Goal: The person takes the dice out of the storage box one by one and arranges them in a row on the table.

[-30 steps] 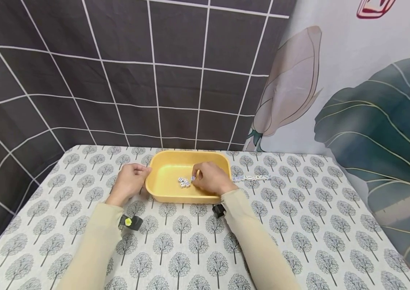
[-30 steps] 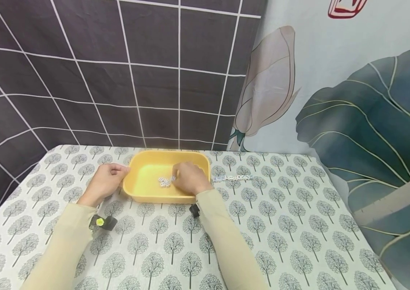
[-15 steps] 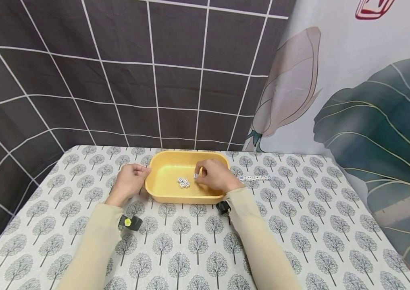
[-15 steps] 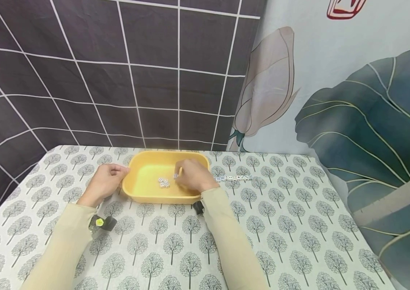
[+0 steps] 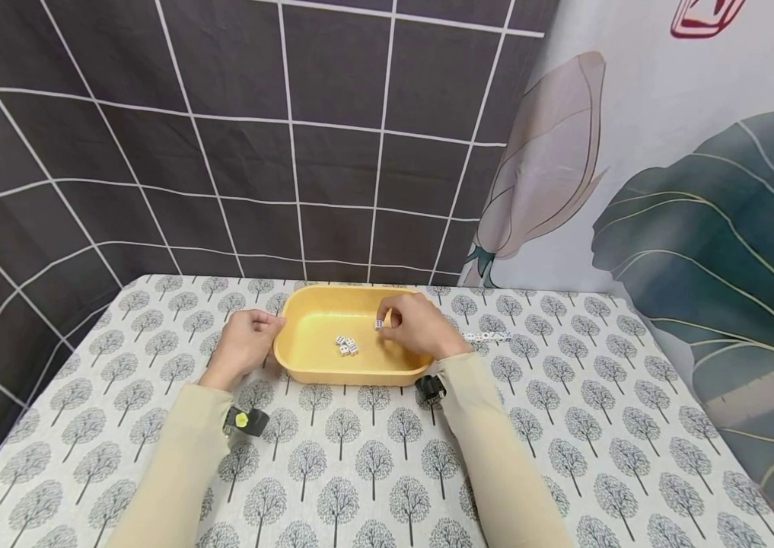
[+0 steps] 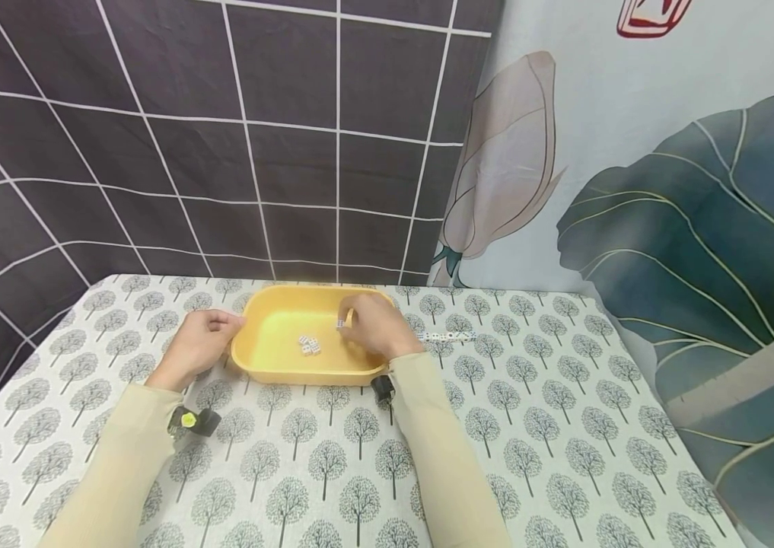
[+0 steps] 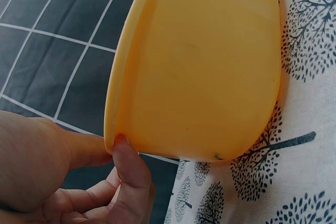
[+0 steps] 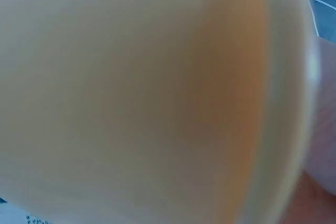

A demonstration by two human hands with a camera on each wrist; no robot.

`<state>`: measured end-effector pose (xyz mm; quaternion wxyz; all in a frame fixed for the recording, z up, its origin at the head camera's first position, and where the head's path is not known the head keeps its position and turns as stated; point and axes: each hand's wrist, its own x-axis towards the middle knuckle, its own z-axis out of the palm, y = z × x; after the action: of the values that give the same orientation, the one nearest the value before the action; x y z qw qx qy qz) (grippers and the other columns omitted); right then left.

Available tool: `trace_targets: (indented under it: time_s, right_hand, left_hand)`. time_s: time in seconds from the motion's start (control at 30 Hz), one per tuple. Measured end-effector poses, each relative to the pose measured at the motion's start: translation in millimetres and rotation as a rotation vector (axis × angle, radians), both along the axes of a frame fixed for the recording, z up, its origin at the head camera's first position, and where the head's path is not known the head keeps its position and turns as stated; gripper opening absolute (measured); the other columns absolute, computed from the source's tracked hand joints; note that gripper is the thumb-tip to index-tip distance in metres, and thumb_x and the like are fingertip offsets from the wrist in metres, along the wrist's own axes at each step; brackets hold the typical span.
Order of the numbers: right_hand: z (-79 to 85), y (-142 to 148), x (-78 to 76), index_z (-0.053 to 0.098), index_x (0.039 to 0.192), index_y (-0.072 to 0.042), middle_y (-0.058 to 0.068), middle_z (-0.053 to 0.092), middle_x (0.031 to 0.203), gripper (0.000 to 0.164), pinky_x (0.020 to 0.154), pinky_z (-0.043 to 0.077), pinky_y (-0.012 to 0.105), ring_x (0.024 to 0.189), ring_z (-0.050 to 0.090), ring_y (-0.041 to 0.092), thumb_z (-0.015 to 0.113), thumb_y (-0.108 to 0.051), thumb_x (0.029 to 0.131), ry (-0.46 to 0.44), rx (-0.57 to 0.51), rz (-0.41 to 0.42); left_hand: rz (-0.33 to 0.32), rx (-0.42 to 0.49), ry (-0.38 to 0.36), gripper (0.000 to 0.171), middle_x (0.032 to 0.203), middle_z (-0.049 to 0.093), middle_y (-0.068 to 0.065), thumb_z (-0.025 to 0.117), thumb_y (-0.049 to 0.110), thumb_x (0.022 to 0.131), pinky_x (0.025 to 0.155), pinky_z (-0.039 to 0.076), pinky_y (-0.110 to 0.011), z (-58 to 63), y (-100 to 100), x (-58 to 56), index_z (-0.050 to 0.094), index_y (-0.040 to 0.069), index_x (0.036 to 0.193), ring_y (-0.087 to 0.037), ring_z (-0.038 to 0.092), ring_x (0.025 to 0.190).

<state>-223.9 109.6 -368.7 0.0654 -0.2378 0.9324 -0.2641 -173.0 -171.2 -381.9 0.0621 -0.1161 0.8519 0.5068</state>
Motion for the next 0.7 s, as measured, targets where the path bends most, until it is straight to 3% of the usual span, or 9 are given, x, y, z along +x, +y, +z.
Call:
trace_targets:
  time_s: [0.7]
  right_hand:
    - [16.1,26.3,-0.6,0.073,0.097,-0.014,0.001,0.06,0.073,0.009,0.061,0.045,0.024,0.069,0.053,0.014,0.076,-0.012,0.089,0.032,-0.04,-0.007]
  left_hand:
    - [-0.004,-0.008,0.005,0.035,0.102,0.066,-0.012,0.056,0.025,0.105,0.067,0.057,-0.028,-1.2,-0.5,-0.6,0.061,-0.004,0.123,-0.014,0.06,0.077]
